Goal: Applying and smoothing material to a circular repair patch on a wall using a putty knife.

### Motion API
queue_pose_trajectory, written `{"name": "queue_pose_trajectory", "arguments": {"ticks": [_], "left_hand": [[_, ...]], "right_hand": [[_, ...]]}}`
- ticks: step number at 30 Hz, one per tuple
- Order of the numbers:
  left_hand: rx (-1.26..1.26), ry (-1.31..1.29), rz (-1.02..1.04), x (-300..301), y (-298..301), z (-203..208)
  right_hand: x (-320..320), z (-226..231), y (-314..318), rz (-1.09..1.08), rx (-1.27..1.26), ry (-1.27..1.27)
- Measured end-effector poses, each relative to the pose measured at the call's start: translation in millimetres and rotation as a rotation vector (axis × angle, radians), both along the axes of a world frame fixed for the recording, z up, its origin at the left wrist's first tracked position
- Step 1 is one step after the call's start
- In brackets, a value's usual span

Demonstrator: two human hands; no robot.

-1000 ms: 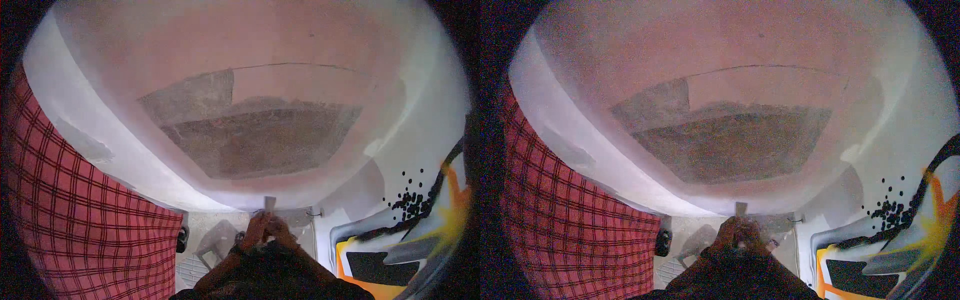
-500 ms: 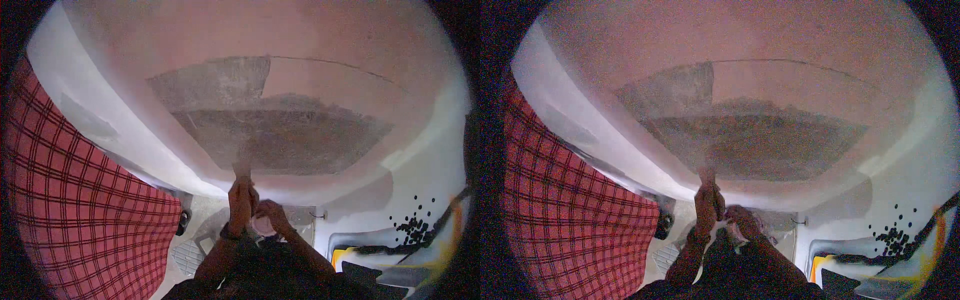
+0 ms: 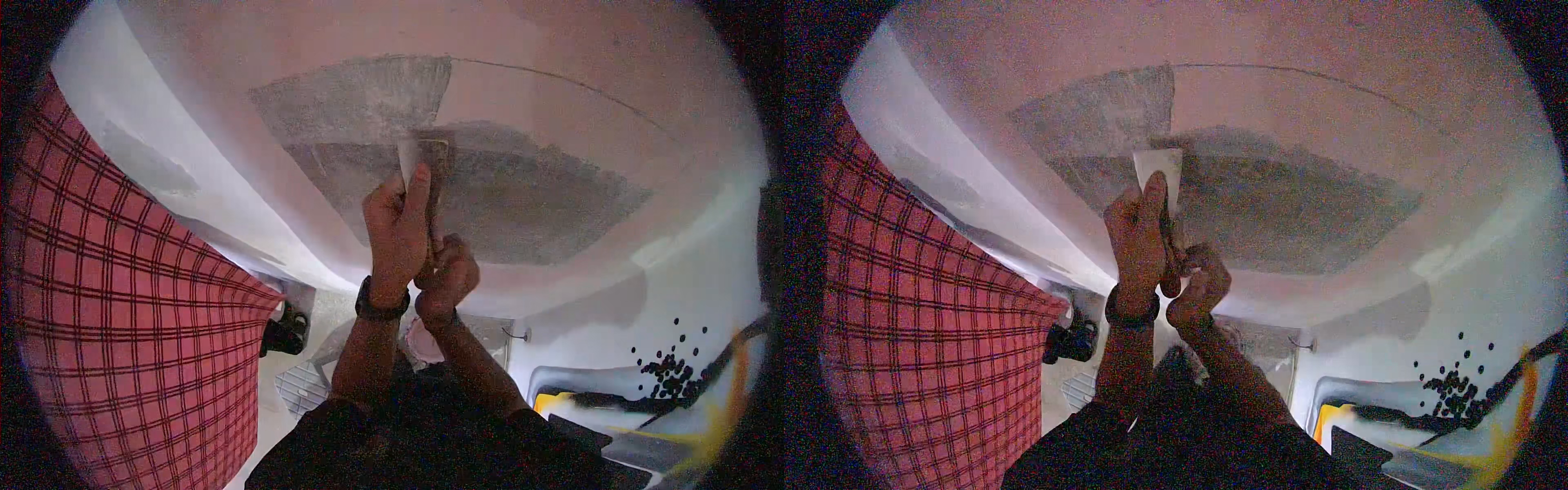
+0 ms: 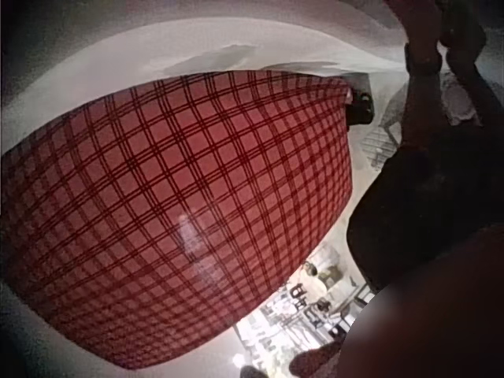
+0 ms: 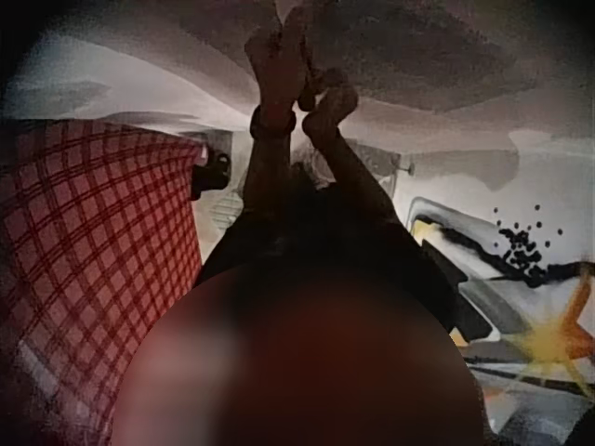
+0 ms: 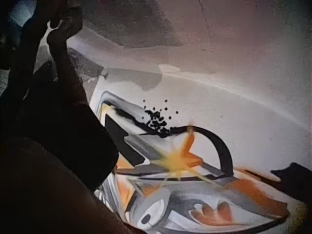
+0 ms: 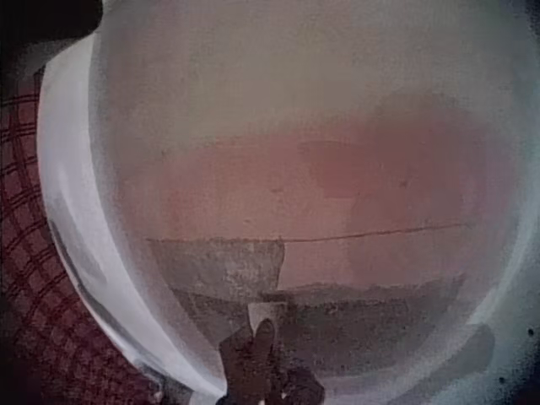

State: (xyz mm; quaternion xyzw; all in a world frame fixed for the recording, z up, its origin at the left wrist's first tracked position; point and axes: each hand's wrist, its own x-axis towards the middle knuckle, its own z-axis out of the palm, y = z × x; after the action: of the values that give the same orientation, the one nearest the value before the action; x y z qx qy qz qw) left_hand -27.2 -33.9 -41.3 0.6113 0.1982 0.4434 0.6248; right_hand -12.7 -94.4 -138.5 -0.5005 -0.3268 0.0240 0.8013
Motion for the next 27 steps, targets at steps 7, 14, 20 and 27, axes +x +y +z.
{"name": "queue_pose_trajectory", "arguments": {"ticks": [7, 14, 20, 27], "left_hand": [[0.04, 0.023, 0.08, 13.5, 5.0, 12.3], [0.207, -0.05, 0.079, 13.1, 45.3, -12.1], [0.12, 0.004, 0.059, 15.7, 39.3, -9.5], [0.16, 0.051, 0.078, 17.8, 45.6, -14.4]], "right_hand": [[8.3, 31.1, 27.0, -0.227, 0.415, 0.048], [-9.1, 49.9, 19.0, 0.177, 0.158, 0.343], [-14.8, 20.7, 42.7, -0.131, 0.287, 0.154], [-6.1, 17.7, 39.8, -0.183, 0.126, -0.052]]}}
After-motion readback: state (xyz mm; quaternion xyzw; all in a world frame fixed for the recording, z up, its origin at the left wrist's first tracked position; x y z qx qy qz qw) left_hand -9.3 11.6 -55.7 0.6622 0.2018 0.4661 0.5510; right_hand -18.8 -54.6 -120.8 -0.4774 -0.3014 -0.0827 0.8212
